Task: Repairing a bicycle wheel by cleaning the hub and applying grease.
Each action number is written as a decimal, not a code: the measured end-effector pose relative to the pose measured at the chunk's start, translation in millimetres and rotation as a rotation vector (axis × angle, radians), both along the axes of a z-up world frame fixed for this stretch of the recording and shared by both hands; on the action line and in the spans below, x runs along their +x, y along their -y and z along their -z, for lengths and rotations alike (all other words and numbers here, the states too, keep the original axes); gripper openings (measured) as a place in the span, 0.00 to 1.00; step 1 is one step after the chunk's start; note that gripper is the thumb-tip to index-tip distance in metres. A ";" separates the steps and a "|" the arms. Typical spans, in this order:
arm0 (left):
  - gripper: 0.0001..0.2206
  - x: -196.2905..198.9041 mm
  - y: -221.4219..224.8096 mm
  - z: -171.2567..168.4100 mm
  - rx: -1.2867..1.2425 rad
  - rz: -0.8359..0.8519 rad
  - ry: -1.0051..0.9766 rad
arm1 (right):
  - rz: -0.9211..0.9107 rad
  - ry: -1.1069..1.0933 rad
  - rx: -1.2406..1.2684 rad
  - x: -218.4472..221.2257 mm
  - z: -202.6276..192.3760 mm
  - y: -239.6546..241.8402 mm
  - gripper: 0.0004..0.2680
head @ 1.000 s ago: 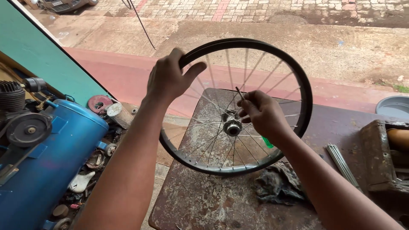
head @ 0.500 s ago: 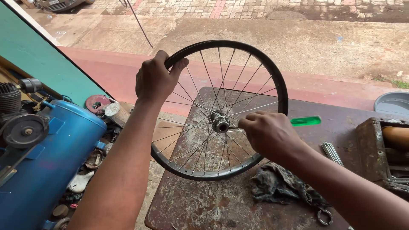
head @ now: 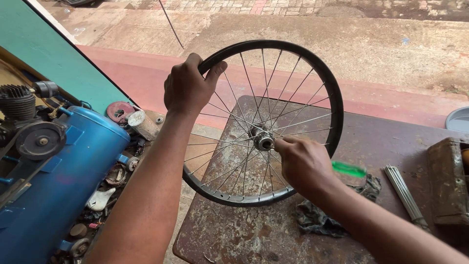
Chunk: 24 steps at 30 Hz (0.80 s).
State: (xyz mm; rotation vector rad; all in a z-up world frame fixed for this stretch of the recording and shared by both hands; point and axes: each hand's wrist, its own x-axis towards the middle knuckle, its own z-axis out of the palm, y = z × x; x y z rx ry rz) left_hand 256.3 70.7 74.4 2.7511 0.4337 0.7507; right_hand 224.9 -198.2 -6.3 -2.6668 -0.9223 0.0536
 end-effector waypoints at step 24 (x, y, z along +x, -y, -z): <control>0.26 -12.2 -10.6 12.3 0.054 -0.079 0.083 | 0.439 -1.097 0.969 -2.9 71.6 -11.7 0.05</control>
